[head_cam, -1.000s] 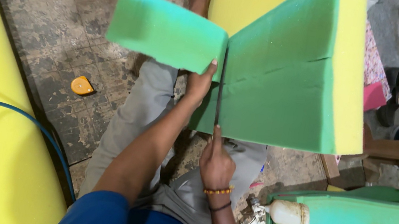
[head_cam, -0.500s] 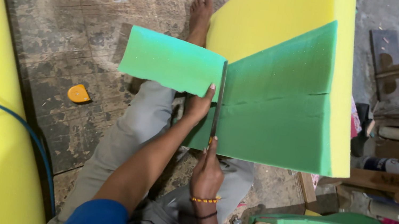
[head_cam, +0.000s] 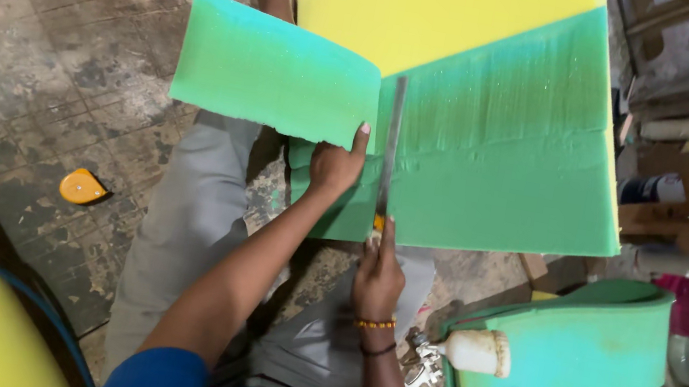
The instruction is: The person sits on the floor and uses a long serrated knife to cut a rectangular piece of green foam that is attached to a yellow foam sheet. They make several cuts to separate a strip of green foam from the main sheet.
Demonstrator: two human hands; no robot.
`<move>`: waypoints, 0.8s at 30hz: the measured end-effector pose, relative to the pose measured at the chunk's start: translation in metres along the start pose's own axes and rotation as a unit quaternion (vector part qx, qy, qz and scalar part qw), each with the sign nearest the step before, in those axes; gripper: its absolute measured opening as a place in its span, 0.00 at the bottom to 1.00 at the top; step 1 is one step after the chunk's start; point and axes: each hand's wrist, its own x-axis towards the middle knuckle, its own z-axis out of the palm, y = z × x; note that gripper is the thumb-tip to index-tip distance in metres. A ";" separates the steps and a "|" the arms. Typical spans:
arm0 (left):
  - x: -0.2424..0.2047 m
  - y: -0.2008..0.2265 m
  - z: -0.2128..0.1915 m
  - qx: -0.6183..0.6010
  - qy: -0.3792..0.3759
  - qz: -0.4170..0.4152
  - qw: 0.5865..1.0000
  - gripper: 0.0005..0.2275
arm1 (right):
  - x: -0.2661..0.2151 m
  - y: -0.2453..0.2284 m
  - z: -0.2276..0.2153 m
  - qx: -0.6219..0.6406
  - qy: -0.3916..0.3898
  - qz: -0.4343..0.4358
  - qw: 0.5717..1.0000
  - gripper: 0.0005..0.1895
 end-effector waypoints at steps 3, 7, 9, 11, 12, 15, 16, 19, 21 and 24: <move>-0.002 0.005 -0.002 -0.035 -0.025 0.020 0.999 0.32 | 0.011 -0.001 0.010 -0.007 -0.002 0.029 1.000 0.28; -0.003 0.006 -0.002 -0.057 0.006 0.062 0.996 0.30 | 0.011 -0.008 0.006 -0.051 -0.007 -0.040 0.998 0.28; -0.003 0.007 0.002 -0.071 0.020 0.091 0.993 0.30 | 0.016 -0.009 0.001 -0.081 -0.028 -0.036 0.996 0.27; -0.002 0.007 0.004 -0.072 0.018 0.083 0.994 0.29 | 0.026 -0.009 0.003 -0.041 -0.016 -0.027 0.999 0.26; -0.002 0.006 0.006 -0.071 0.016 0.080 0.994 0.29 | 0.032 -0.008 0.005 -0.021 -0.009 -0.020 1.000 0.25; -0.001 0.007 0.010 -0.100 -0.010 0.071 0.992 0.29 | 0.050 -0.002 0.010 -0.002 0.000 -0.017 1.000 0.26; -0.002 0.006 0.012 -0.102 -0.012 0.077 0.992 0.30 | 0.051 0.000 0.010 -0.010 0.001 -0.006 1.000 0.25; -0.001 0.006 0.016 -0.103 -0.017 0.094 0.990 0.30 | 0.053 0.005 0.004 -0.019 -0.007 0.010 1.000 0.26; -0.001 0.005 0.019 -0.096 -0.022 0.099 0.990 0.30 | 0.053 0.007 -0.001 -0.011 -0.027 0.003 1.000 0.30; -0.003 0.000 0.027 -0.114 -0.022 0.086 0.990 0.30 | 0.057 0.015 -0.001 0.007 -0.069 0.079 0.995 0.28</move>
